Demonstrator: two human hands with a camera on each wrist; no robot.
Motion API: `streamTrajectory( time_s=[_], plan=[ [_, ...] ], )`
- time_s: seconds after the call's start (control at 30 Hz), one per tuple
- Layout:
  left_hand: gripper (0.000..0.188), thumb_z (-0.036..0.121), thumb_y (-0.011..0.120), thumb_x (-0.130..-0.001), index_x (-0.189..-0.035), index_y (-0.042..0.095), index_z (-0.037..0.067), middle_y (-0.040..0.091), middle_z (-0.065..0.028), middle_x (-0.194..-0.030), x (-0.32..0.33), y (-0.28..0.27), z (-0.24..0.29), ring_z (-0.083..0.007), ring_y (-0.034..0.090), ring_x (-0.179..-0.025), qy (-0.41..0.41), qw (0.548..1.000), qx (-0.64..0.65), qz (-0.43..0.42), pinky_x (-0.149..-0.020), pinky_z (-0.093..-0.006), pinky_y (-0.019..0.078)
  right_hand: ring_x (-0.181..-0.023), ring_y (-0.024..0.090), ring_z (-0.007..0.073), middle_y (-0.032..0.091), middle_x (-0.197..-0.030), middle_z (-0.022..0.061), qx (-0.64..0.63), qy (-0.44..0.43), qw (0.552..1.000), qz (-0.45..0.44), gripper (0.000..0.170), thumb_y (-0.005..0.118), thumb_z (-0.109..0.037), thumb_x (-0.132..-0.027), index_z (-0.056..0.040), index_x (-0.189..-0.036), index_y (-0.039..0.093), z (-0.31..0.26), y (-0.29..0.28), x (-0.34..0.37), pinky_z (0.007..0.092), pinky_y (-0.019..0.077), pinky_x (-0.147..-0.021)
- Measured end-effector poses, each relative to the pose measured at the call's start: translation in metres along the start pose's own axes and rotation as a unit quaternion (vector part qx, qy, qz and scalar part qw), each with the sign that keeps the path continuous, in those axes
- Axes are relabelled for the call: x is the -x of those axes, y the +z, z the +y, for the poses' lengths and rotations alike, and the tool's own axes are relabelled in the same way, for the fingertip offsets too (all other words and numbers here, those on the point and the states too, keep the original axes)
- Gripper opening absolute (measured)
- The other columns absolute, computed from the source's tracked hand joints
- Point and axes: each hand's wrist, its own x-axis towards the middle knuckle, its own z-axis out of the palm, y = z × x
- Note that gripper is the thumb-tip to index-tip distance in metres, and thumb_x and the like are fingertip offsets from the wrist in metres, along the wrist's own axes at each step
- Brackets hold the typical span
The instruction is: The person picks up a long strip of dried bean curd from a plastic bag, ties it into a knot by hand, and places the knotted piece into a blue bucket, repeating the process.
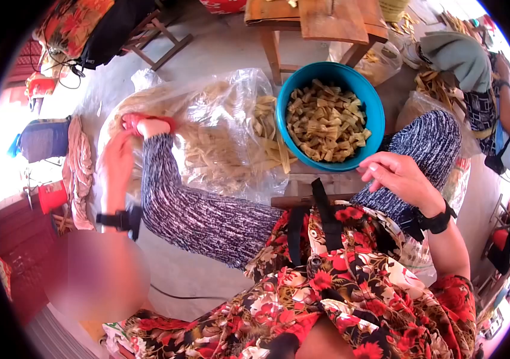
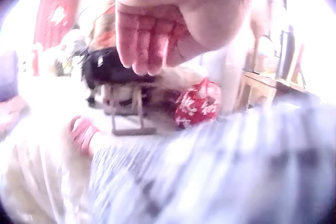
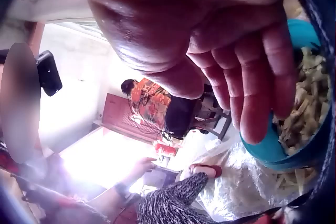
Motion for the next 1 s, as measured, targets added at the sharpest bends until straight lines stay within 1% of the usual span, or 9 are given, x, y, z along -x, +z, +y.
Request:
streamTrajectory(
  time_s=[0.1,0.17,0.27,0.37,0.63,0.7,0.77,0.9,1.0],
  plan=[
    [0.027,0.019,0.051,-0.076,-0.098,0.063,0.009,0.060,-0.0105,-0.104,-0.025,0.060,0.078,-0.0269,0.060,-0.091,0.140,0.970,-0.166,-0.109,-0.076,-0.0341,0.0484,-0.067,0.060,0.0105,0.062,-0.084,0.0076,0.000,-0.005,1.000,0.026,0.023,0.049,-0.016,-0.091,0.0021,-0.103,0.057,-0.009,-0.003,-0.010,0.0230,0.0480,-0.061],
    [0.024,0.011,0.055,-0.069,-0.090,0.066,0.010,0.062,-0.0093,-0.102,-0.017,0.123,0.111,-0.0281,0.059,-0.085,0.329,0.931,0.060,-0.148,-0.070,-0.0365,0.0498,-0.067,0.060,0.0101,0.062,-0.084,0.0075,-0.002,0.024,0.999,0.021,0.023,0.049,-0.016,-0.091,0.0024,-0.103,0.057,-0.014,0.005,-0.007,0.0228,0.0481,-0.061],
    [0.025,0.012,0.054,-0.071,-0.094,0.065,0.011,0.063,-0.0167,-0.092,-0.018,0.201,0.163,-0.0332,0.061,-0.084,0.293,0.834,-0.100,-0.457,-0.073,-0.0398,0.0492,-0.067,0.060,0.0098,0.063,-0.084,0.0077,0.014,0.052,0.998,0.016,0.022,0.049,-0.014,-0.091,0.0028,-0.103,0.057,-0.026,0.009,-0.002,0.0227,0.0484,-0.062],
    [0.020,0.014,0.053,-0.074,-0.089,0.066,0.008,0.064,-0.0176,-0.087,-0.022,0.271,0.129,-0.0327,0.062,-0.082,0.203,0.877,-0.063,-0.430,-0.071,-0.0409,0.0491,-0.070,0.061,0.0106,0.062,-0.086,0.0083,0.017,0.066,0.997,0.030,0.022,0.048,-0.012,-0.091,0.0028,-0.104,0.056,-0.034,-0.001,-0.002,0.0227,0.0486,-0.063],
    [0.028,0.014,0.054,-0.072,-0.096,0.064,0.003,0.062,-0.0188,-0.098,-0.104,0.210,-0.060,-0.0341,0.059,-0.093,-0.038,0.971,-0.148,-0.182,-0.080,-0.0414,0.0472,-0.071,0.062,0.0113,0.063,-0.087,0.0080,-0.023,0.105,0.994,-0.010,0.022,0.047,-0.013,-0.092,0.0015,-0.106,0.055,-0.030,0.000,-0.030,0.0229,0.0493,-0.065],
    [0.029,0.012,0.054,-0.071,-0.098,0.064,0.002,0.061,-0.0200,-0.100,-0.105,0.207,-0.048,-0.0353,0.057,-0.098,-0.018,0.986,-0.102,-0.131,-0.083,-0.0420,0.0455,-0.071,0.062,0.0111,0.063,-0.087,0.0075,-0.019,0.113,0.993,-0.038,0.022,0.047,-0.014,-0.092,0.0013,-0.106,0.055,-0.030,0.006,-0.041,0.0229,0.0493,-0.065],
    [0.040,0.010,0.048,-0.074,-0.113,0.056,0.008,0.058,-0.0208,-0.106,-0.114,0.227,-0.026,-0.0371,0.053,-0.104,-0.032,0.941,-0.092,-0.325,-0.089,-0.0413,0.0418,-0.071,0.062,0.0110,0.063,-0.088,0.0074,-0.014,0.126,0.991,-0.050,0.022,0.047,-0.014,-0.092,0.0013,-0.106,0.055,-0.034,0.010,-0.047,0.0230,0.0493,-0.066],
    [0.033,0.013,0.047,-0.076,-0.106,0.061,0.008,0.060,-0.0193,-0.105,-0.091,0.265,0.014,-0.0364,0.054,-0.101,0.063,0.988,-0.003,-0.141,-0.087,-0.0423,0.0427,-0.072,0.063,0.0115,0.063,-0.087,0.0080,0.003,0.142,0.988,-0.053,0.023,0.047,-0.015,-0.092,0.0015,-0.107,0.055,-0.037,0.008,-0.049,0.0232,0.0492,-0.065],
    [0.031,0.021,0.048,-0.082,-0.106,0.059,0.007,0.060,-0.0203,-0.103,-0.106,0.285,-0.012,-0.0376,0.056,-0.098,-0.034,0.976,-0.107,-0.189,-0.085,-0.0436,0.0443,-0.071,0.063,0.0129,0.063,-0.087,0.0092,0.001,0.146,0.988,-0.044,0.024,0.047,-0.016,-0.093,0.0022,-0.106,0.055,-0.035,0.009,-0.048,0.0237,0.0492,-0.065]
  ],
)
